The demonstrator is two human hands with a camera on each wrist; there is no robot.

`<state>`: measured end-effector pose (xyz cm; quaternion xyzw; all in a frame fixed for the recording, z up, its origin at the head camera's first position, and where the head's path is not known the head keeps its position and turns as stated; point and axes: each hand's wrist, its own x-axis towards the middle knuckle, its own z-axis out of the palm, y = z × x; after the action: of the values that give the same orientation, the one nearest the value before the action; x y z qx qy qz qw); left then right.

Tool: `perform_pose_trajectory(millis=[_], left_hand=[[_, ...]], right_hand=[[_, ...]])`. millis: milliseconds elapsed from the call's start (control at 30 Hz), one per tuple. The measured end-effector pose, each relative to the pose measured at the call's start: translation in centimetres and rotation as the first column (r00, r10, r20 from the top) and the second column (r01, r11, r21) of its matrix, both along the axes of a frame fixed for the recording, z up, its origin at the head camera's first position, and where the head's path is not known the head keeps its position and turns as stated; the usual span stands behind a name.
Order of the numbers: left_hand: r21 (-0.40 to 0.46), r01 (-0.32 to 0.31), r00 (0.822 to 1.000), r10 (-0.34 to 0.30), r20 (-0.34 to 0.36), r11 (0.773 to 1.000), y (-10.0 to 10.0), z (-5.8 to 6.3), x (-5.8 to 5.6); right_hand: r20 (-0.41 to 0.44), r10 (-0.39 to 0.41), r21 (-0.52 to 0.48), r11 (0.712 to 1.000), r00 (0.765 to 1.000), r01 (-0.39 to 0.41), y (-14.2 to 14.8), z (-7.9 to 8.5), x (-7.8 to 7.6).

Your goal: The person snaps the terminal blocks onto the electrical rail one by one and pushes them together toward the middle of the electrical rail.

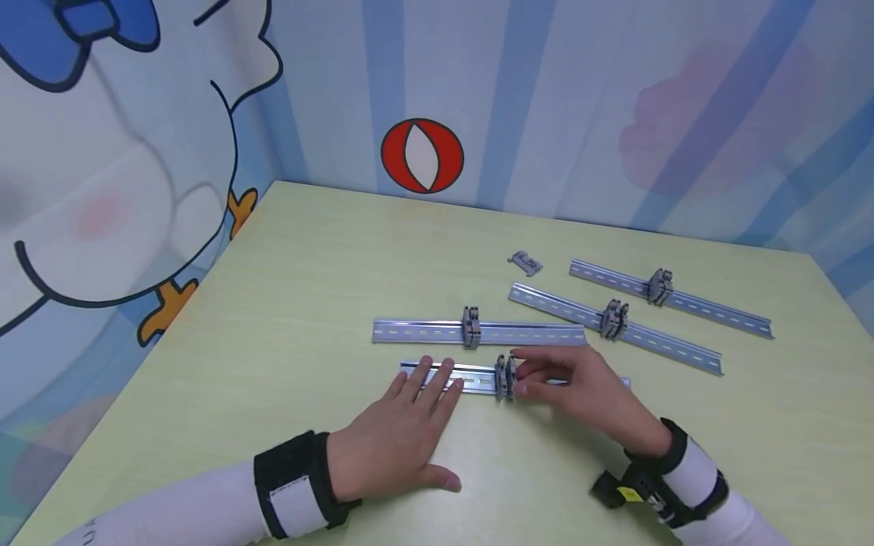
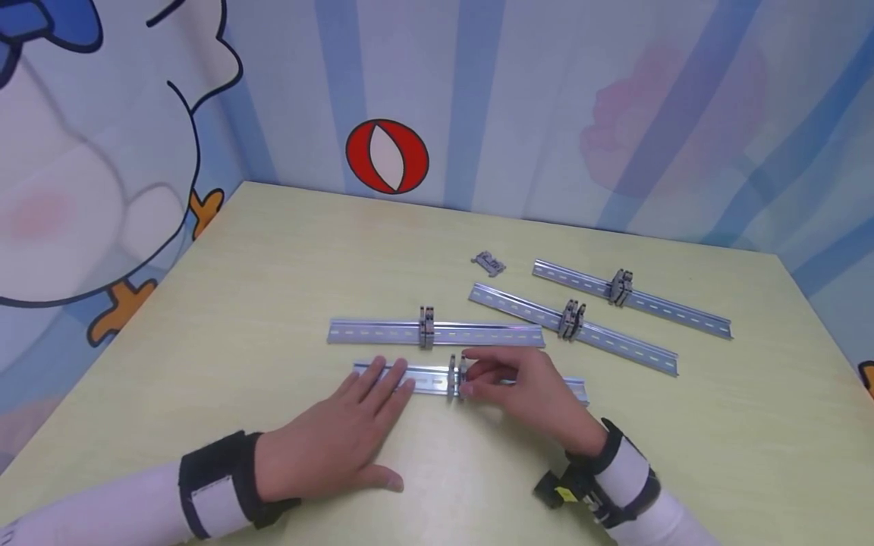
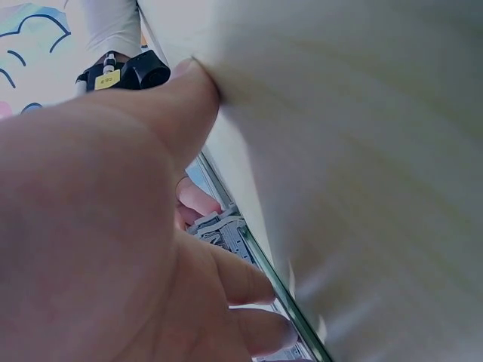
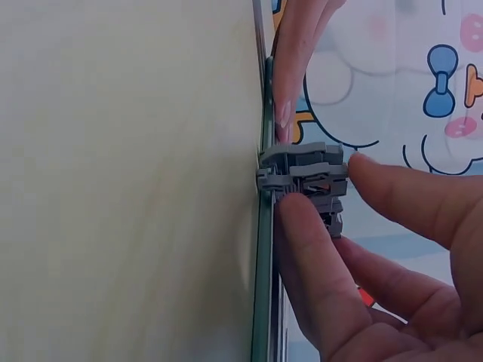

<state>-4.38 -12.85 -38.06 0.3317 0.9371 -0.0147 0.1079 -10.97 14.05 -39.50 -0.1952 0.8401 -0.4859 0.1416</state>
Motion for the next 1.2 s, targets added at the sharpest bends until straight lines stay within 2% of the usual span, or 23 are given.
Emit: perform_pose_trajectory(millis=[900,1200], left_hand=[[0.024,-0.004,1.000,0.004,0.003,1.000,-0.09,0.25,0.14],[-0.011,-0.006,1.000,0.006,-0.003,1.000,0.04,0.13,-0.01]], right_hand=[[0.038,0.016,0.000,1.000,0.999,-0.016,-0.86,-0.32,0.07],[0.041,0.014,0.000,1.000,0.999,-0.014,-0.92,-0.05,0.21]])
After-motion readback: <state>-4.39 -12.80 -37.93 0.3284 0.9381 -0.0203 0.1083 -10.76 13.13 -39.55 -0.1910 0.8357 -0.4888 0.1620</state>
